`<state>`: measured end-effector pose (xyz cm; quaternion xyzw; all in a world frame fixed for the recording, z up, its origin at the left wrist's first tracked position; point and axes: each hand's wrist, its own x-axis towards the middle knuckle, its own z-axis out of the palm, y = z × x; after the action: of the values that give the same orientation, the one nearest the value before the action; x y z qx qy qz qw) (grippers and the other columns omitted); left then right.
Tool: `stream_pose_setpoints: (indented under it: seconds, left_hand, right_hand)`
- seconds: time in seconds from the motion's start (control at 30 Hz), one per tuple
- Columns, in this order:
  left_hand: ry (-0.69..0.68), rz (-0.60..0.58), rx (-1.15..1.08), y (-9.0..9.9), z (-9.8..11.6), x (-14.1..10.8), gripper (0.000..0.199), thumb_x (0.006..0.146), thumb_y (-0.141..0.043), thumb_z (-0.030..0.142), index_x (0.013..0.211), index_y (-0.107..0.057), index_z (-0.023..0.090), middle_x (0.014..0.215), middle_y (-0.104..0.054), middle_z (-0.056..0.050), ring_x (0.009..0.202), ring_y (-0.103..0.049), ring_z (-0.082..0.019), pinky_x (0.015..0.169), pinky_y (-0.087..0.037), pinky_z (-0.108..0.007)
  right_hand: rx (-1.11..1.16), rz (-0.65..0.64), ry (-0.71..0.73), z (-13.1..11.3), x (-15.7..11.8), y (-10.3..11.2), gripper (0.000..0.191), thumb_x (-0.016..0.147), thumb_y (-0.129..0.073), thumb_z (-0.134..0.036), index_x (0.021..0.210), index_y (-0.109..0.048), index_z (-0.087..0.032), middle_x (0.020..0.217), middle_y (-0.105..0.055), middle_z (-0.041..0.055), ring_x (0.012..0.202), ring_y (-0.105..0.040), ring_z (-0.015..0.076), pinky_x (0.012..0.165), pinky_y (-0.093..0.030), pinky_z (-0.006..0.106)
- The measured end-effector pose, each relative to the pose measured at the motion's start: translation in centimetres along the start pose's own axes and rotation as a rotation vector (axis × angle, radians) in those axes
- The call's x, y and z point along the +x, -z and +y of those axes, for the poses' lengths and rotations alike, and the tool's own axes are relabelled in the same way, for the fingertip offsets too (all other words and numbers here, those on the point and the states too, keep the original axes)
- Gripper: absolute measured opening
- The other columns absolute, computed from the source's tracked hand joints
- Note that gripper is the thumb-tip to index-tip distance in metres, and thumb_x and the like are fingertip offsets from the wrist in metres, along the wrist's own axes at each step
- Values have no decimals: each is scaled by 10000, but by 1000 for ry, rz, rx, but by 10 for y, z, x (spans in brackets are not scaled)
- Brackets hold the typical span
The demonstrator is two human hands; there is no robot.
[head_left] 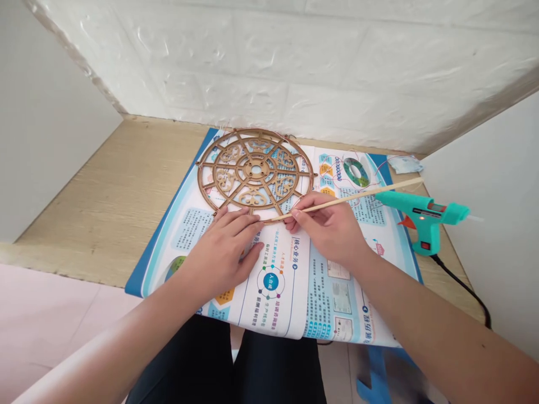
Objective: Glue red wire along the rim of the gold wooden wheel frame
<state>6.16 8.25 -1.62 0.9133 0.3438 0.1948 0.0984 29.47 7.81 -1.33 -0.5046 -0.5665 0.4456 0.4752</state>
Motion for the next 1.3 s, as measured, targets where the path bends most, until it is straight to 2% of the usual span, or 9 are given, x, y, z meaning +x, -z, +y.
stream_pose_setpoints:
  seconds: [0.13,0.5,0.73,0.97,1.03,1.13,1.2,1.3]
  left_hand:
    - [14,-32,4,3,3,2,329,1004,-519,245,1274,-647,105,1292,-696,-133,1215,-605,-334,1141,-477,-654]
    - [-14,-13,33,1,2,3,292,1000,-520,214,1244,-629,96,1275,-689,-133,1183,-575,-324,1149,-451,-653]
    - [-23,-22,25,-1,1,2,297,993,-545,205,1263,-629,112,1291,-686,-130,1191,-606,-326,1150,-451,-651]
    - [-18,-20,34,-2,0,2,298,991,-542,208,1264,-626,126,1303,-696,-135,1187,-620,-319,1165,-442,-648]
    - [-10,-30,36,-2,0,2,304,993,-533,221,1271,-619,133,1312,-693,-139,1194,-621,-321,1164,-443,-647]
    - [-4,-38,37,-2,-1,2,302,998,-513,233,1271,-606,141,1315,-688,-140,1208,-621,-315,1170,-442,-635]
    - [10,-24,38,-1,-1,3,288,996,-513,242,1248,-607,138,1285,-692,-134,1198,-610,-310,1180,-437,-623]
    - [58,-16,10,1,0,3,264,993,-509,256,1199,-613,127,1248,-682,-136,1184,-588,-312,1180,-435,-624]
  right_hand:
    - [-13,-10,14,0,0,0,138,906,-687,-252,788,-656,-187,723,-713,26,640,-719,150,607,-614,266]
    - [-94,-33,68,1,-1,0,152,933,-672,-208,782,-671,-186,732,-693,10,655,-701,127,601,-586,234]
    - [-143,-32,99,3,-3,-1,116,937,-662,-193,823,-677,-209,784,-688,4,714,-709,146,656,-605,277]
    - [-223,-44,155,0,-6,0,105,955,-659,-217,860,-689,-250,833,-705,5,746,-702,167,648,-597,321]
    - [-180,-9,152,-1,-6,1,111,975,-652,-239,870,-680,-262,835,-700,10,755,-702,178,671,-606,348]
    - [-206,120,213,-1,-5,1,78,984,-652,-240,922,-681,-277,859,-698,18,778,-695,192,701,-597,377]
    - [-275,190,255,0,-3,2,66,978,-659,-225,963,-691,-281,914,-707,25,787,-690,188,700,-581,373]
    - [-459,222,316,1,1,2,87,973,-648,-194,995,-695,-264,960,-727,35,830,-694,190,749,-573,377]
